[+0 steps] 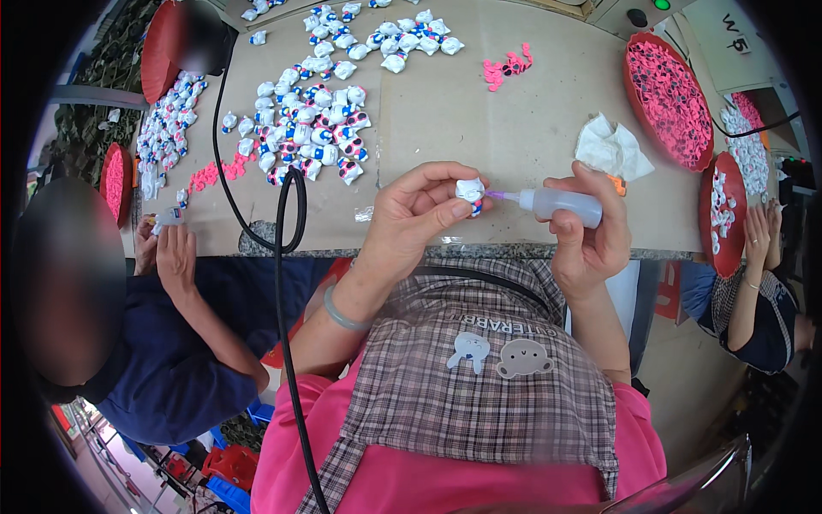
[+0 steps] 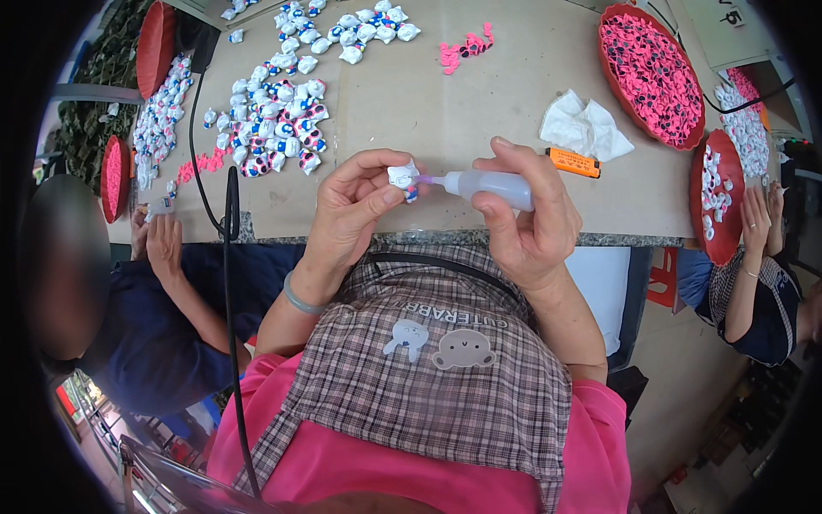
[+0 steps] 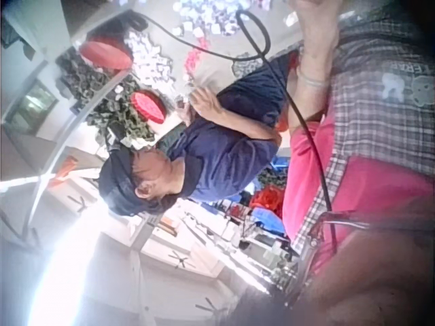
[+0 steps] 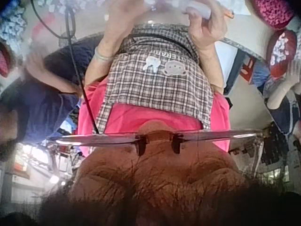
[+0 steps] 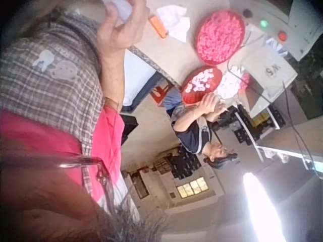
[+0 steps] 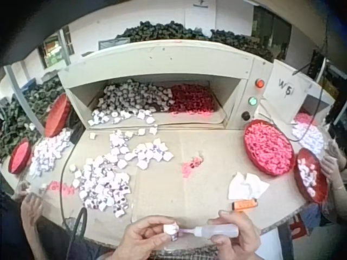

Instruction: The person assembles figurines by applying glue from a squeeze bottle and attaching small accessories onto them by hand.

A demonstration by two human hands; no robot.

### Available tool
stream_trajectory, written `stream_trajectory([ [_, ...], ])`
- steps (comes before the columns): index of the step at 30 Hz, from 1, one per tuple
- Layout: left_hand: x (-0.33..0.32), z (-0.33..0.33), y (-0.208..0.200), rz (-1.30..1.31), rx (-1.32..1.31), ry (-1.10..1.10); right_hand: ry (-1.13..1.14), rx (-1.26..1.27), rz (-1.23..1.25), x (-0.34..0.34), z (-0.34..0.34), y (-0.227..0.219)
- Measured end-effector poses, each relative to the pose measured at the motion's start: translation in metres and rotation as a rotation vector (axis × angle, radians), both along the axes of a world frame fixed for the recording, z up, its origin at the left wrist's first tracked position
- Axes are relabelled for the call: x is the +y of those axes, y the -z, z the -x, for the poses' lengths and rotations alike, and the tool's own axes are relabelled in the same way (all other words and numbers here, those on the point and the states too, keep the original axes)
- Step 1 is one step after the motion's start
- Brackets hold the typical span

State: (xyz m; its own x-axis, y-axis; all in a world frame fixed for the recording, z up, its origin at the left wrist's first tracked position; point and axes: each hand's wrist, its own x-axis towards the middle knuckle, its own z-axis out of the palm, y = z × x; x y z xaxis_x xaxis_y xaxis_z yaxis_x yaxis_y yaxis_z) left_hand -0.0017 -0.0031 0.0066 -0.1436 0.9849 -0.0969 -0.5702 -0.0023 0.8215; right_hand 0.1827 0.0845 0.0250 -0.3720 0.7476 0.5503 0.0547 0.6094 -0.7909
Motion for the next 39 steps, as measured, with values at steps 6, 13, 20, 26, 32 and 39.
stream_trajectory([
  [6, 0.000, 0.001, 0.002, 0.021, 0.003, -0.006, 0.000, -0.033, -0.010, 0.000, 0.001, -0.001],
  [13, 0.001, 0.001, 0.005, 0.024, 0.030, -0.035, 0.003, -0.053, -0.033, 0.000, 0.003, -0.001],
  [20, 0.001, 0.002, 0.009, 0.043, 0.046, -0.049, -0.010, -0.062, -0.030, 0.000, 0.006, -0.001],
  [26, 0.002, 0.000, 0.011, 0.051, 0.045, -0.045, -0.033, -0.065, 0.010, 0.000, 0.007, 0.000],
  [32, 0.003, -0.001, 0.011, 0.056, 0.016, -0.026, 0.005, -0.032, -0.049, 0.002, 0.010, 0.004],
  [39, 0.002, 0.000, 0.011, 0.033, -0.026, 0.000, 0.024, -0.054, -0.055, 0.001, 0.007, 0.004],
])
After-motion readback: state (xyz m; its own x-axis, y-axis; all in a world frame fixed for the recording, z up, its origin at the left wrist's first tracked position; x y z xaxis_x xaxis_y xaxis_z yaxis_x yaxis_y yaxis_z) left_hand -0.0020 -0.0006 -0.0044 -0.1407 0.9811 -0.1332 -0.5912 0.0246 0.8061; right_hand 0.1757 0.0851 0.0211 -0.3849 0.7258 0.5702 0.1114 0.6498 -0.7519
